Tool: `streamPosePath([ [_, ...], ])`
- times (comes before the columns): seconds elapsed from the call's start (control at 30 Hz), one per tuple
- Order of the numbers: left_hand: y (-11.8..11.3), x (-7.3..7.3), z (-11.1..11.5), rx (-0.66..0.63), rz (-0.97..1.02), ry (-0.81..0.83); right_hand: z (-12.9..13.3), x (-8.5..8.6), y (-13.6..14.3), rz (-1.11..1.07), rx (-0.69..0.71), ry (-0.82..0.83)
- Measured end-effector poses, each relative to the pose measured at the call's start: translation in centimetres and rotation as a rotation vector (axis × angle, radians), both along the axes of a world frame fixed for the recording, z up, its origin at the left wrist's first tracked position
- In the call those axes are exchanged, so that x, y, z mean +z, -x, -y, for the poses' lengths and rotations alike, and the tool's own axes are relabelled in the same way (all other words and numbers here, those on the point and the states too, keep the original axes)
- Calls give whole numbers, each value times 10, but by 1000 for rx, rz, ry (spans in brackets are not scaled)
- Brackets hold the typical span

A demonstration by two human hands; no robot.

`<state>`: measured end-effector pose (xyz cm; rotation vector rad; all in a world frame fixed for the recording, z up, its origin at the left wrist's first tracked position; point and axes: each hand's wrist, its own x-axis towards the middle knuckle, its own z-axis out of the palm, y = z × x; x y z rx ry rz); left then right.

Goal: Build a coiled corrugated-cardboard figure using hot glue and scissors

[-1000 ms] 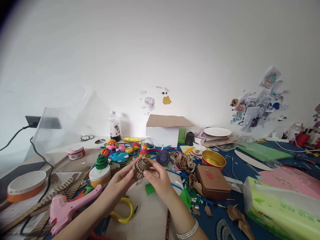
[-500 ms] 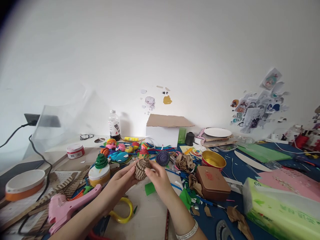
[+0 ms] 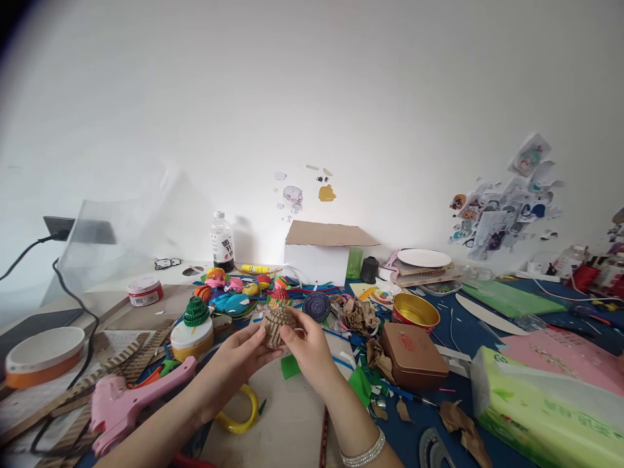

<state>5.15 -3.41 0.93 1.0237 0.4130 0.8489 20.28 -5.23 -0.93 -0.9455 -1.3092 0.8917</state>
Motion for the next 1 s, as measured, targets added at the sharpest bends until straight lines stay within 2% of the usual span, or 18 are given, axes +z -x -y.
streamPosePath([
  [0.17, 0, -4, 0, 40, -76, -73, -4, -4, -2, -9, -39, -3],
  [0.37, 0, -9, -4, 34, 2, 5, -4, -1, -3, -22, 22, -11],
  [0.53, -2, -9, -5, 11, 35, 48, -1, 4, 0, -38, -49, 7],
  [0.7, -4, -14, -10, 96, -4, 24, -3, 2, 2, -9, -104, 28],
  [0.77, -3, -16, -13, 151, -38, -42, -3, 2, 3, 74, -199, -24],
  [0.87, -1, -16, -14, 206, -99, -164, 0, 4, 5, 267, -333, -200],
  [1.0, 2, -12, -10, 212, -100, -270, 7, 9, 6, 344, -323, -365],
])
